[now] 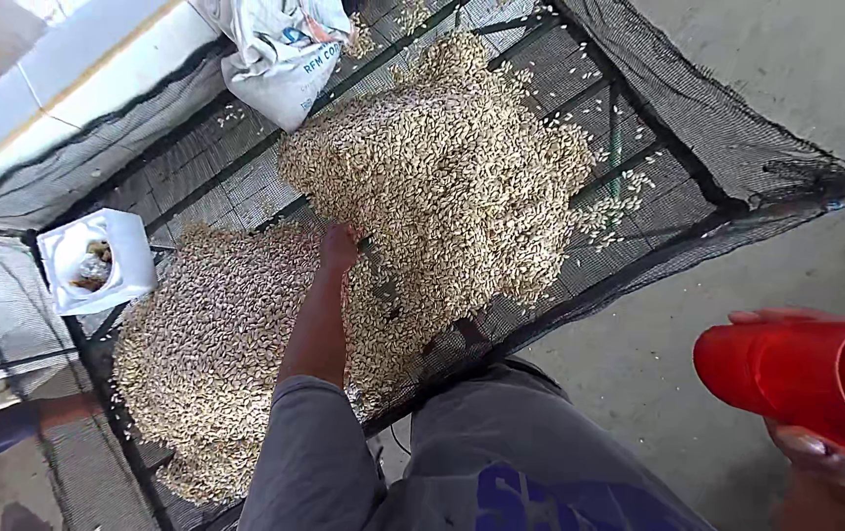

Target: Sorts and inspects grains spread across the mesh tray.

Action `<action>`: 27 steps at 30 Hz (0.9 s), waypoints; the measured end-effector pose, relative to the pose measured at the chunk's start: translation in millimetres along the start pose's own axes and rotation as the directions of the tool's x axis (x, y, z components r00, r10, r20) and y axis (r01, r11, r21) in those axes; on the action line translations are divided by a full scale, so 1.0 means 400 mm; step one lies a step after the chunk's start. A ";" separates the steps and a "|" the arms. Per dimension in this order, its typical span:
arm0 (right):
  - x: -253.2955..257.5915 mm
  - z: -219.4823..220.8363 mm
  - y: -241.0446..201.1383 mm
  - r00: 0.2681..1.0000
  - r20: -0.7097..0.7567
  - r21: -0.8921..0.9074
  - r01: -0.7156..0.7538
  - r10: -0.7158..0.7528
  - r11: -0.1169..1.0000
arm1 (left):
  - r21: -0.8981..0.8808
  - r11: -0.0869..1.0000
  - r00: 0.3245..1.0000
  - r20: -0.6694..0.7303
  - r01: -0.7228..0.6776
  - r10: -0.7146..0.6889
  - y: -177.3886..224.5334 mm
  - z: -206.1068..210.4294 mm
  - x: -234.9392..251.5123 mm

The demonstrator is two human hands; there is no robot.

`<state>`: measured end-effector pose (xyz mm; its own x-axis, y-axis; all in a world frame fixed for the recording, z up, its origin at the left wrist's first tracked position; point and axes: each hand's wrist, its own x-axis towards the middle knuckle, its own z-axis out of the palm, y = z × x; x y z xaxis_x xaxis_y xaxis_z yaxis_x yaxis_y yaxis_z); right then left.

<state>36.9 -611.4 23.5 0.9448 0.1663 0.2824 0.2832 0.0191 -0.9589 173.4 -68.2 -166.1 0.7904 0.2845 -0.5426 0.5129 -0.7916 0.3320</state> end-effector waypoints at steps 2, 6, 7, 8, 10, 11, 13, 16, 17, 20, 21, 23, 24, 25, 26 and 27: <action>0.016 0.002 0.010 1.000 -0.005 0.017 0.008 -0.008 1.000 | -0.185 0.981 0.999 0.008 0.053 -0.052 -0.022 -0.021 -0.017; 0.033 0.008 0.028 1.000 0.012 0.050 0.020 -0.020 0.999 | -0.558 0.825 0.995 0.003 0.088 -0.103 -0.078 -0.041 -0.062; 0.036 0.013 0.030 0.999 0.021 0.056 0.023 -0.024 0.998 | -0.595 0.800 0.994 -0.015 0.074 -0.104 -0.085 -0.047 -0.075; 0.038 0.020 0.030 0.999 0.025 0.063 0.026 -0.027 0.998 | -0.618 0.784 0.995 -0.033 0.055 -0.096 -0.093 -0.052 -0.085; 0.037 0.033 0.026 0.999 0.030 0.056 0.028 -0.029 0.998 | -0.620 0.784 0.996 -0.058 0.020 -0.072 -0.108 -0.061 -0.099; 0.034 0.039 0.022 0.999 0.033 0.052 0.030 -0.032 0.998 | -0.600 0.800 0.996 -0.070 0.008 -0.063 -0.111 -0.064 -0.104; 0.020 0.055 0.007 0.999 0.030 0.054 0.027 -0.028 0.998 | -0.461 0.887 0.995 -0.089 0.001 -0.048 -0.100 -0.072 -0.118; -0.013 0.077 -0.019 0.999 0.015 0.029 0.028 -0.028 0.999 | -0.199 0.980 1.000 -0.023 -0.003 -0.002 -0.043 -0.061 -0.137; -0.026 0.083 -0.025 0.999 0.010 0.021 0.032 -0.032 0.999 | -0.160 0.987 1.000 -0.007 -0.025 0.025 -0.023 -0.035 -0.137; -0.069 0.103 -0.043 0.999 -0.002 0.009 0.032 -0.032 0.999 | -0.116 0.982 0.989 -0.043 -0.148 0.144 0.040 0.089 -0.132; -0.084 0.111 -0.052 1.000 -0.005 0.005 0.029 -0.029 1.000 | -0.105 0.974 0.979 -0.060 -0.201 0.196 0.061 0.137 -0.134; -0.116 0.129 -0.069 0.999 -0.021 -0.010 0.032 -0.032 0.999 | -0.062 0.961 0.962 -0.070 -0.269 0.265 0.107 0.225 -0.155; -0.132 0.137 -0.076 0.999 -0.027 -0.019 0.035 -0.035 0.999 | -0.037 0.958 0.958 -0.057 -0.283 0.281 0.130 0.257 -0.176; -0.148 0.144 -0.080 0.999 -0.035 -0.024 0.040 -0.041 0.999 | 0.009 0.955 0.953 -0.050 -0.298 0.298 0.147 0.284 -0.199; -0.164 0.152 -0.082 0.998 -0.044 -0.030 0.046 -0.047 0.998 | 0.078 0.941 0.942 -0.044 -0.328 0.332 0.153 0.307 -0.223; -0.180 0.161 -0.085 0.997 -0.054 -0.034 0.051 -0.053 0.998 | 0.167 0.914 0.926 -0.020 -0.369 0.377 0.151 0.323 -0.247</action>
<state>-51.4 -560.7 33.7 0.9361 0.1111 0.3338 0.3364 -0.0056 -0.9417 82.9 -213.8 -192.0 0.9320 -0.0245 -0.3617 0.1212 -0.9192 0.3746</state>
